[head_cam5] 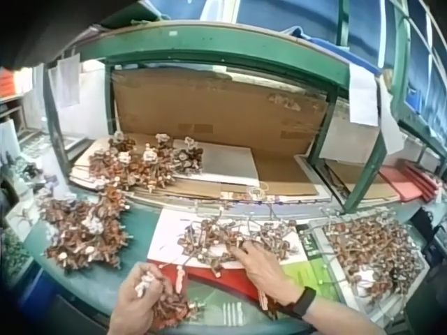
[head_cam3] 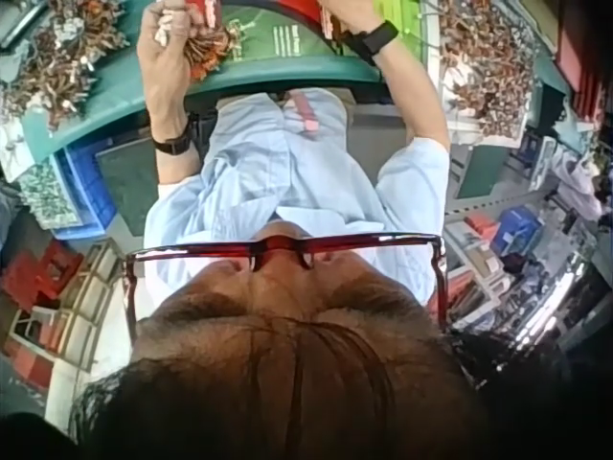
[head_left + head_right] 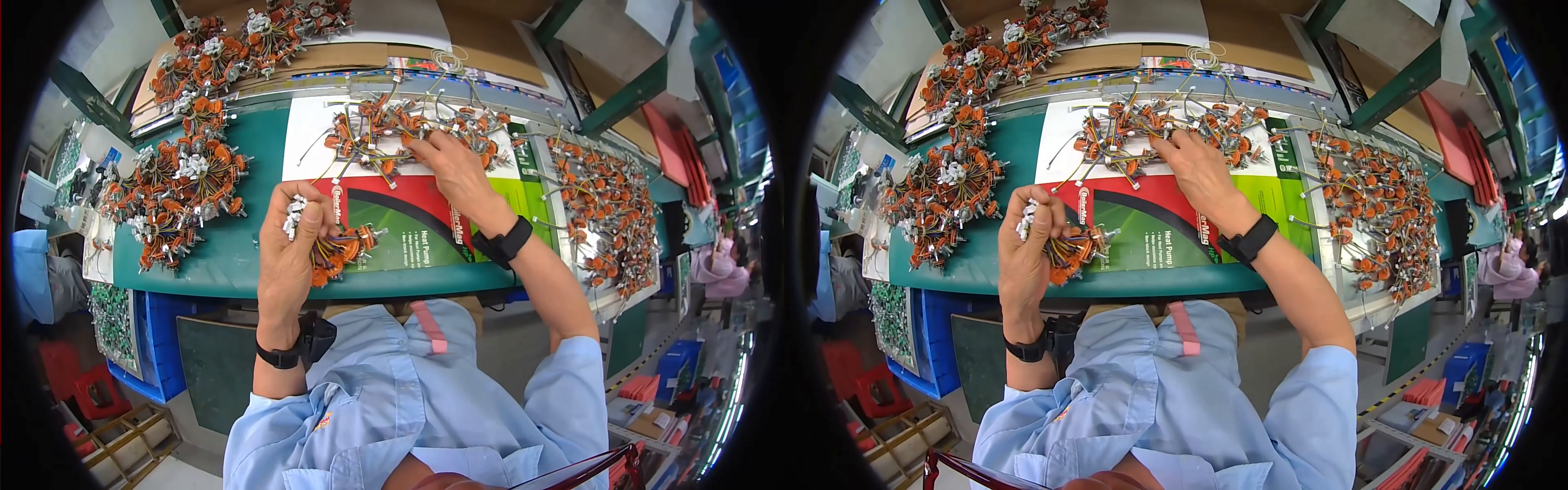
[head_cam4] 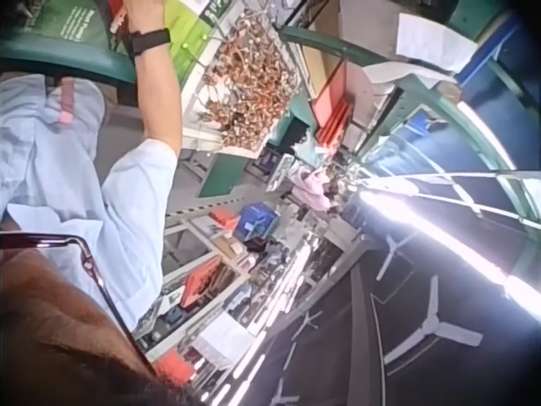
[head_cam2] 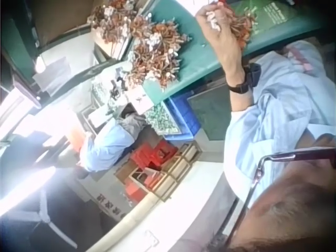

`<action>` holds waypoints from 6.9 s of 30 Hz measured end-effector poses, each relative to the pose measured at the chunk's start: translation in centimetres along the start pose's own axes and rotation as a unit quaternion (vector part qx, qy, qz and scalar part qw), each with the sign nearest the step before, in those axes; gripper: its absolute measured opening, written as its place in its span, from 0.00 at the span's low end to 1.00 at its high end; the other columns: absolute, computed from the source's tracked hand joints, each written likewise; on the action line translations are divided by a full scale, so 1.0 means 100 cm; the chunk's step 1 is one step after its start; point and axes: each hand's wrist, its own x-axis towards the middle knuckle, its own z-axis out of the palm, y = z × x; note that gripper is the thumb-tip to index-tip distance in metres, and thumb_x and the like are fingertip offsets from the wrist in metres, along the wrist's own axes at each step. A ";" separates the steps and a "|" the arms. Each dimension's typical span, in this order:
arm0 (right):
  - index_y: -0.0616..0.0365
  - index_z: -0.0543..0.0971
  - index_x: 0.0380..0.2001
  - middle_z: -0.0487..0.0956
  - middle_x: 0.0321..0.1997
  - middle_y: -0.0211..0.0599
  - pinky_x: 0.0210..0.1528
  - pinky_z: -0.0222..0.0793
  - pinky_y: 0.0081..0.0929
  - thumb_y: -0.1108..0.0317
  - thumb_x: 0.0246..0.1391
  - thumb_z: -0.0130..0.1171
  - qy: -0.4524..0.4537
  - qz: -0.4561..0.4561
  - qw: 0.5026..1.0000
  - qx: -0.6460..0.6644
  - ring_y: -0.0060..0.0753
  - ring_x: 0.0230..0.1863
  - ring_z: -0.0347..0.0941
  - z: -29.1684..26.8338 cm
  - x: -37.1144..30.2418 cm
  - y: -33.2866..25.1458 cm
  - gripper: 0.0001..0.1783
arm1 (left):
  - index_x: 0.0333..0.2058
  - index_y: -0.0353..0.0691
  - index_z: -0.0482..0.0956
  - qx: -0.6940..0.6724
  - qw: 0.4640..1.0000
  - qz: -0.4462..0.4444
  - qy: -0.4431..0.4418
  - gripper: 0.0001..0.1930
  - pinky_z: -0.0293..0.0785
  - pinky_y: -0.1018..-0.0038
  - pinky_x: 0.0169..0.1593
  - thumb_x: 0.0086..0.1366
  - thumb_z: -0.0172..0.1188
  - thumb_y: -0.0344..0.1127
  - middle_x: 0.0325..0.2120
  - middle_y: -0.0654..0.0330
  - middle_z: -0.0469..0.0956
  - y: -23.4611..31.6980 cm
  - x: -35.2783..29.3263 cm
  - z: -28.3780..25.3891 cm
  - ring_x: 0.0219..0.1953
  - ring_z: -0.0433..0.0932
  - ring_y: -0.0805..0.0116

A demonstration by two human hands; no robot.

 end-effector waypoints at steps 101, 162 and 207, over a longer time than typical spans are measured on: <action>0.62 0.64 0.44 0.73 0.48 0.48 0.58 0.69 0.32 0.88 0.47 0.61 0.093 0.199 0.785 0.579 0.37 0.52 0.73 -0.018 -0.083 -0.107 0.23 | 0.50 0.33 0.67 0.061 0.996 -0.066 -0.023 0.17 0.74 0.80 0.45 0.65 0.59 0.33 0.44 0.51 0.79 -0.005 0.005 0.023 0.48 0.77 0.72; 0.59 0.76 0.42 0.75 0.40 0.42 0.44 0.71 0.33 0.77 0.50 0.60 0.006 -0.004 0.983 0.186 0.47 0.42 0.73 -0.013 -0.016 -0.020 0.14 | 0.45 0.34 0.70 0.066 0.996 -0.013 -0.057 0.11 0.77 0.74 0.43 0.68 0.54 0.35 0.25 0.61 0.75 0.006 0.001 0.011 0.33 0.79 0.71; 0.56 0.75 0.46 0.74 0.47 0.41 0.48 0.69 0.36 0.79 0.49 0.55 -0.090 0.055 0.990 0.088 0.46 0.46 0.72 -0.014 -0.031 -0.032 0.19 | 0.45 0.34 0.68 0.090 0.996 0.010 0.014 0.12 0.76 0.77 0.43 0.69 0.54 0.35 0.27 0.61 0.76 -0.011 0.011 0.008 0.35 0.78 0.74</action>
